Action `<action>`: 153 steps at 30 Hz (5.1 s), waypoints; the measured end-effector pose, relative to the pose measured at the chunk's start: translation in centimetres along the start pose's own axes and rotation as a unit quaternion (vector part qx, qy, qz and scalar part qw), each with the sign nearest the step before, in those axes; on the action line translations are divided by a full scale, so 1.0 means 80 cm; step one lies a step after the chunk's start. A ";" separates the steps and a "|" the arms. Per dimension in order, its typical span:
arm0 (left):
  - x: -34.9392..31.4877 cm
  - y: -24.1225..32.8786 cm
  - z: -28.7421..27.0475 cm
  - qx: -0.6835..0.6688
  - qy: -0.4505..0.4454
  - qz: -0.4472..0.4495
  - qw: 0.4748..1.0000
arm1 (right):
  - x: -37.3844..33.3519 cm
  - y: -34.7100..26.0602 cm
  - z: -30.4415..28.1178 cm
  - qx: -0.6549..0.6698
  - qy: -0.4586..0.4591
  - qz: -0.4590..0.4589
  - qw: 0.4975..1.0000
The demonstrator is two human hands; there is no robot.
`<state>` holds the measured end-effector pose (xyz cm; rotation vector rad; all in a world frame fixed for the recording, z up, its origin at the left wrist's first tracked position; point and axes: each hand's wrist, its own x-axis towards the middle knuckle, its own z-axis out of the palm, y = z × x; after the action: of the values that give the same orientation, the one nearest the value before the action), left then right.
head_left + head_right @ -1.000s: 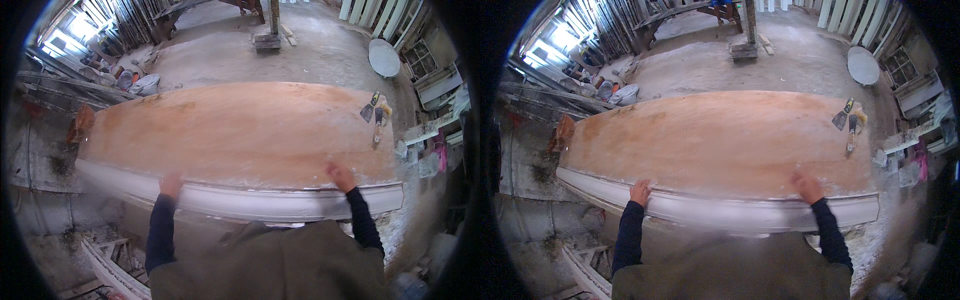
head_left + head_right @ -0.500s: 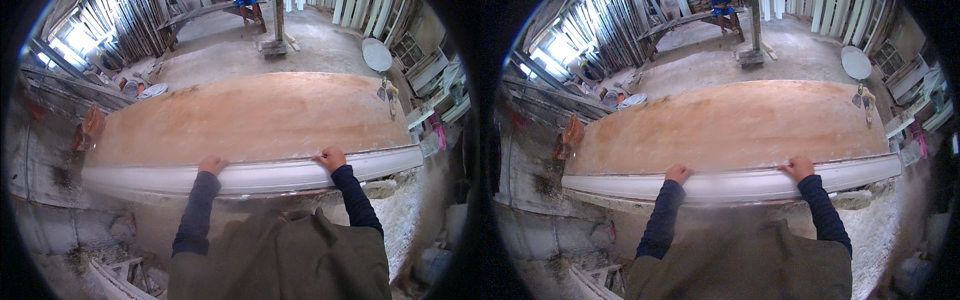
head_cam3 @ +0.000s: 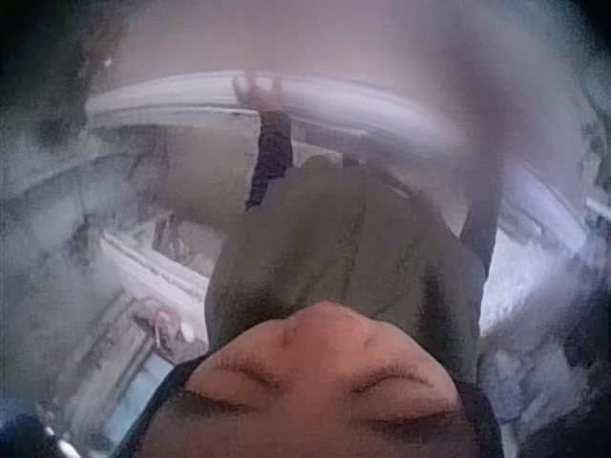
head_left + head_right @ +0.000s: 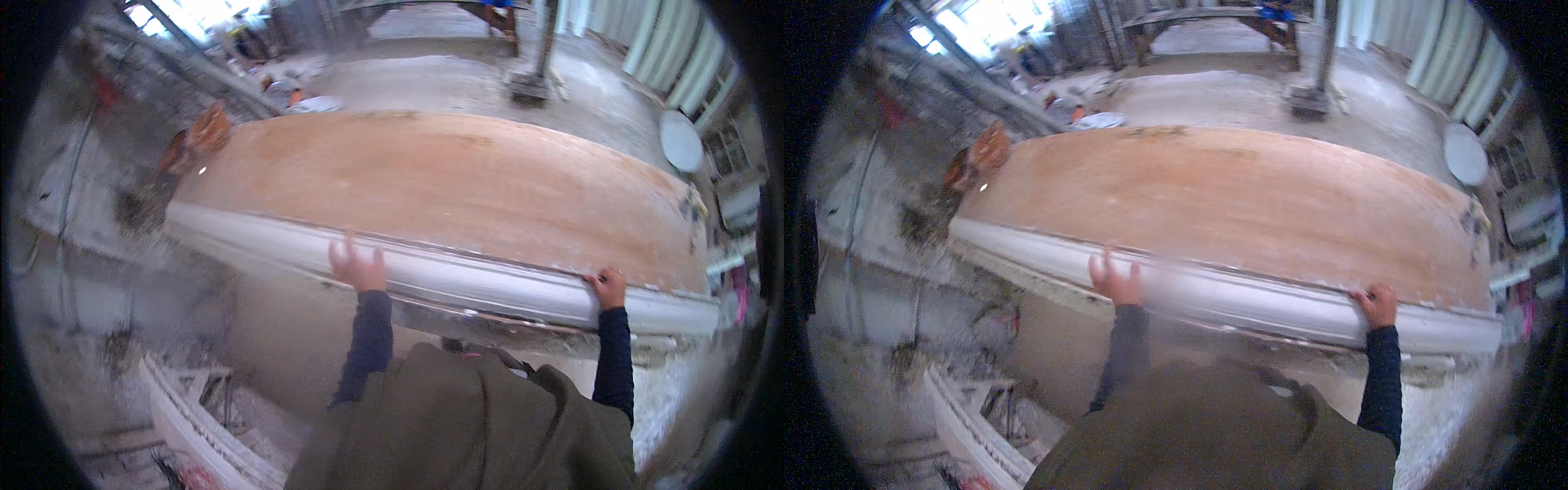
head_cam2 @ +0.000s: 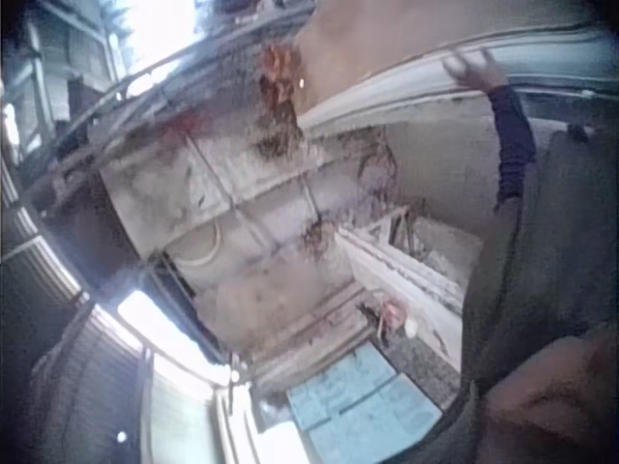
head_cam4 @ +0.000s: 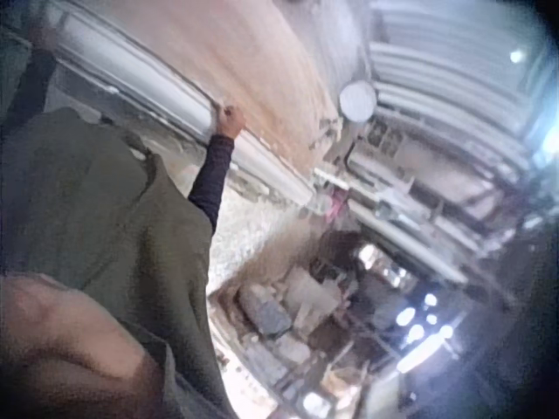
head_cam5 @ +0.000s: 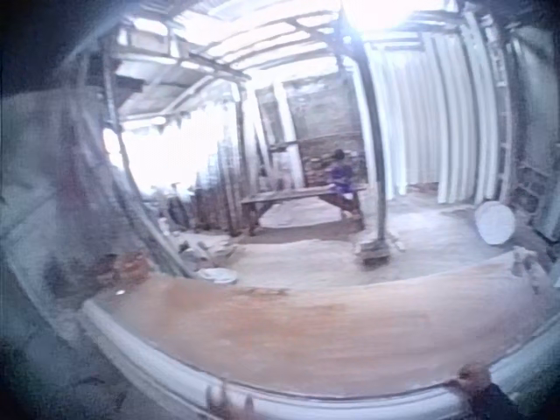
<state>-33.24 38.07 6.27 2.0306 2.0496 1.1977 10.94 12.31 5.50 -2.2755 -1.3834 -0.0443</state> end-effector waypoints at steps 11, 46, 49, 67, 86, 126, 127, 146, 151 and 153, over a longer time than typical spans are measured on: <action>0.020 -0.209 0.061 -0.313 0.061 -0.472 0.822 | -0.002 0.044 0.025 0.019 -0.003 0.030 0.999; 0.085 -0.201 -0.045 -0.267 -0.081 -0.571 0.772 | 0.016 0.038 -0.002 0.072 -0.013 0.062 0.995; 0.070 -0.207 -0.028 -0.307 -0.044 -0.568 0.762 | 0.015 0.050 -0.014 0.074 -0.015 0.072 0.995; 0.127 -0.167 0.084 -0.397 -0.062 -0.475 0.783 | 0.075 0.109 -0.006 0.119 0.021 0.111 0.986; 0.190 -0.196 0.201 -0.545 -0.355 -0.453 0.610 | 0.149 0.113 0.025 -0.007 -0.073 0.161 0.984; 0.151 -0.173 0.193 -0.520 -0.197 -0.447 0.701 | 0.075 0.121 -0.036 0.036 0.129 0.110 0.985; 0.152 -0.184 0.187 -0.494 -0.209 -0.433 0.725 | 0.052 0.103 -0.057 0.075 0.107 0.162 0.978; 0.070 -0.057 0.167 -0.133 -0.250 0.067 0.957 | -0.046 -0.062 0.037 0.083 -0.010 0.008 0.996; -0.036 0.069 0.166 -0.527 -0.387 -0.196 0.731 | -0.040 -0.088 0.014 0.118 -0.071 -0.050 0.989; -0.073 0.113 0.168 -0.598 -0.389 -0.374 0.592 | -0.059 -0.077 0.010 0.202 -0.094 -0.066 0.973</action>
<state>-17.82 38.37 -1.41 0.6099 0.8583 0.7812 3.26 11.06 5.89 -1.8855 -1.4811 0.3852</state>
